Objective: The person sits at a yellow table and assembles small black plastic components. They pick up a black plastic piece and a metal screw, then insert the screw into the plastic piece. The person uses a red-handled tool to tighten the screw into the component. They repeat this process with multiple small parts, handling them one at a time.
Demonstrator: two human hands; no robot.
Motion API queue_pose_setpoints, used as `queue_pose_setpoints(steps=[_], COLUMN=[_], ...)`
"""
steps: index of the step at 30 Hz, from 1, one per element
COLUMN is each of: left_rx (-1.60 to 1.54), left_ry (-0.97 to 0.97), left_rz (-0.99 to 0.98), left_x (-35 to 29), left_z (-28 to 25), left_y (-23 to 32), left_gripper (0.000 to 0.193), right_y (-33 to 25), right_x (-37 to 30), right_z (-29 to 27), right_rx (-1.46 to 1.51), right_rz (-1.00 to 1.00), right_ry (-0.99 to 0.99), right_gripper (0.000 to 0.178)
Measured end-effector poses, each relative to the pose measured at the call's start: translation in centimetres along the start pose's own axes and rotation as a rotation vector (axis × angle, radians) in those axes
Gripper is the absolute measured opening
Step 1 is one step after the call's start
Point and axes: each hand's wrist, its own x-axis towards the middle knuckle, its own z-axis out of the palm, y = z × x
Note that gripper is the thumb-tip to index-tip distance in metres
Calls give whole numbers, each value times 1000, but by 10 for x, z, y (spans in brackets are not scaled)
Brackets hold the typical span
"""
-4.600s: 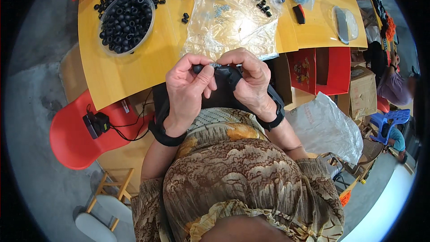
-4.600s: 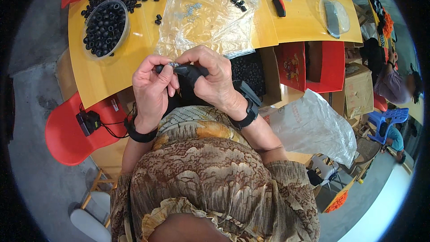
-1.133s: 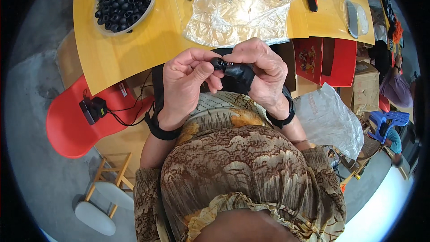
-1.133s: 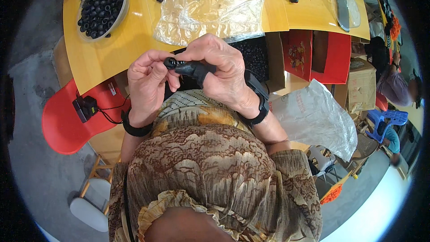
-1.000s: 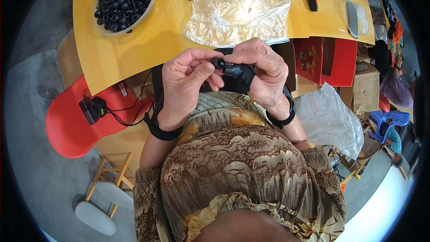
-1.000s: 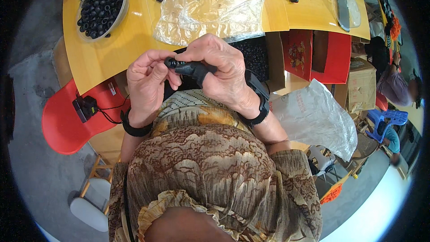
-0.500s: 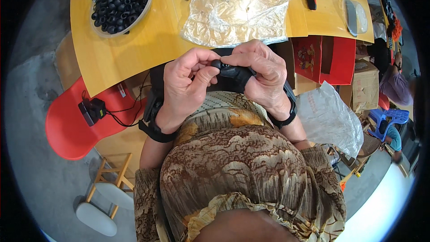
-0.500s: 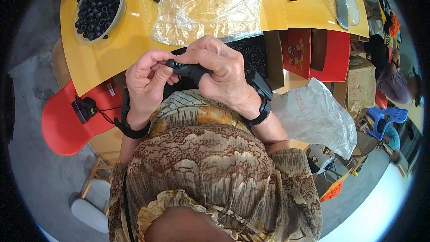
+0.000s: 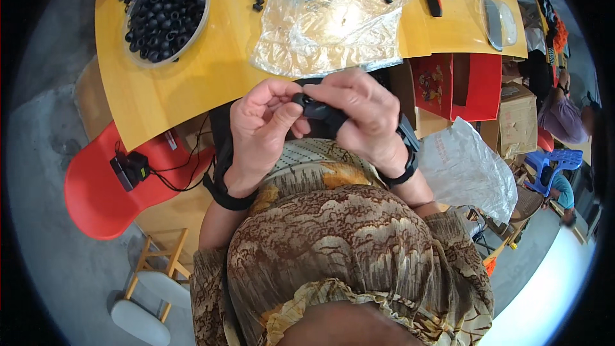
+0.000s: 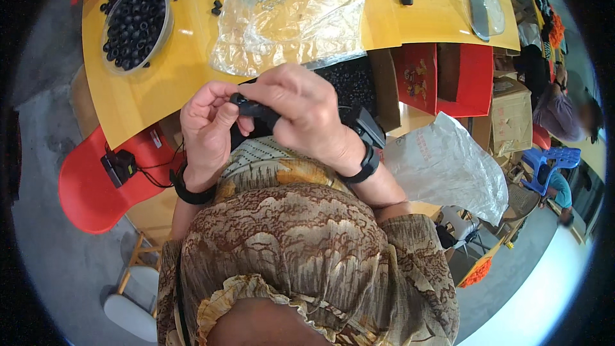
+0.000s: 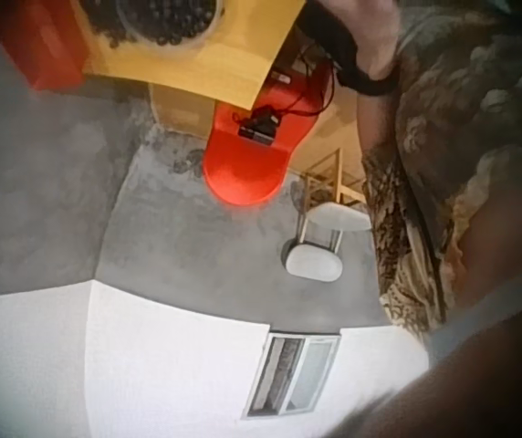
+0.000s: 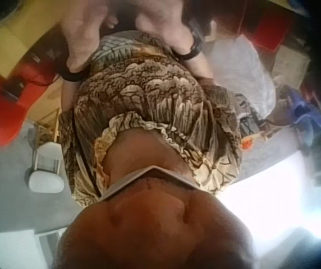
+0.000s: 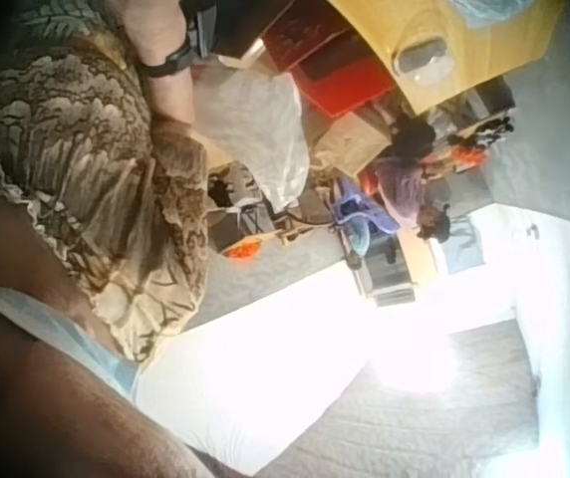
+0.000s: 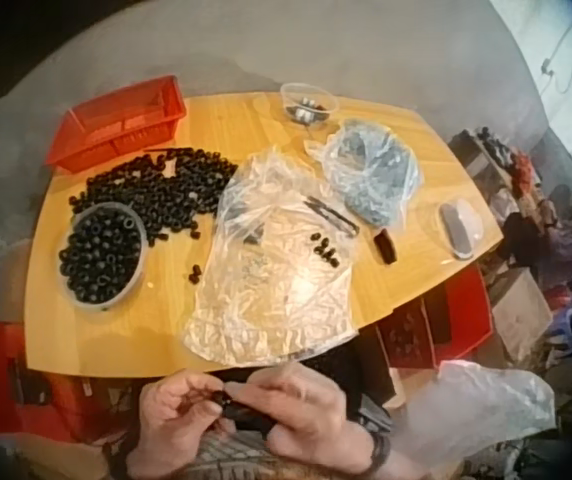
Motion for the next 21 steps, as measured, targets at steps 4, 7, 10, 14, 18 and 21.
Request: queue_pose_setpoints(steps=[4, 7, 10, 14, 18, 21], left_rx=[-18, -63, -24, -21, -87, -138], left_ry=[80, 98, 85, 46, 6, -62], left_rz=[7, -16, -45, -9, 11, 26], left_x=[1, 4, 6, 8, 14, 16], left_z=[2, 4, 2, -3, -3, -2], left_y=[-7, -11, -12, -15, -14, -13], left_gripper=[12, 12, 14, 21, 26, 31], right_y=[3, 1, -1, 12, 63, 118], right_x=[-2, -5, -2, 6, 30, 37], right_z=[1, 6, 4, -21, -61, -73], right_rx=[-228, -236, -253, -17, -384, -508], right_rz=[-200, -153, -76, 71, 336, 358], right_ry=[-113, -117, -198, -164, 195, 215], right_gripper=[46, 49, 50, 50, 23, 21])
